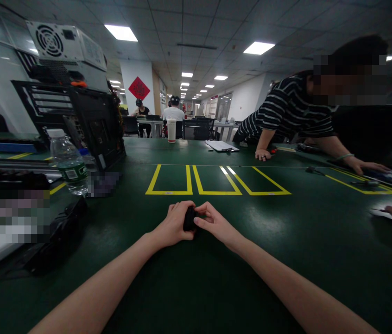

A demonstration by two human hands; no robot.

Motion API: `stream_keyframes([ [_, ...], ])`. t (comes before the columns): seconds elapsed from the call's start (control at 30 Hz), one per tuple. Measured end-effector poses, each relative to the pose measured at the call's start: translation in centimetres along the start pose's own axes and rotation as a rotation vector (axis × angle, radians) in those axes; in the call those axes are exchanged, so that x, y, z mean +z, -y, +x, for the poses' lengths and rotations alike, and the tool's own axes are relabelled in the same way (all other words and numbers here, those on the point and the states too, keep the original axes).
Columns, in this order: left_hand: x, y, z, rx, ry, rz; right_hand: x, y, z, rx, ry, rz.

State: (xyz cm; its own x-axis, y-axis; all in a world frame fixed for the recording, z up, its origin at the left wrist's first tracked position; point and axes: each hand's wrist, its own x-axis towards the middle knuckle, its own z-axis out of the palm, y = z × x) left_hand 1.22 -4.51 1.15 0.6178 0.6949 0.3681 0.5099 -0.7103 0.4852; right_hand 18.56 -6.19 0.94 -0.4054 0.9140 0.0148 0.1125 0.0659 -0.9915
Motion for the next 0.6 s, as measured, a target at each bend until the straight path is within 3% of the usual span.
stream_keyframes([
  [0.1, 0.12, 0.11, -0.02, -0.008, -0.035, 0.007, 0.13, 0.09, -0.06, -0.004, -0.028, -0.025],
  [0.4, -0.49, -0.58, -0.10, -0.040, 0.033, -0.015, 0.05, -0.41, 0.25, 0.018, -0.046, -0.035],
  [0.6, -0.32, -0.41, -0.10, -0.039, 0.038, -0.016, -0.15, -0.33, 0.08, -0.029, 0.037, 0.015],
])
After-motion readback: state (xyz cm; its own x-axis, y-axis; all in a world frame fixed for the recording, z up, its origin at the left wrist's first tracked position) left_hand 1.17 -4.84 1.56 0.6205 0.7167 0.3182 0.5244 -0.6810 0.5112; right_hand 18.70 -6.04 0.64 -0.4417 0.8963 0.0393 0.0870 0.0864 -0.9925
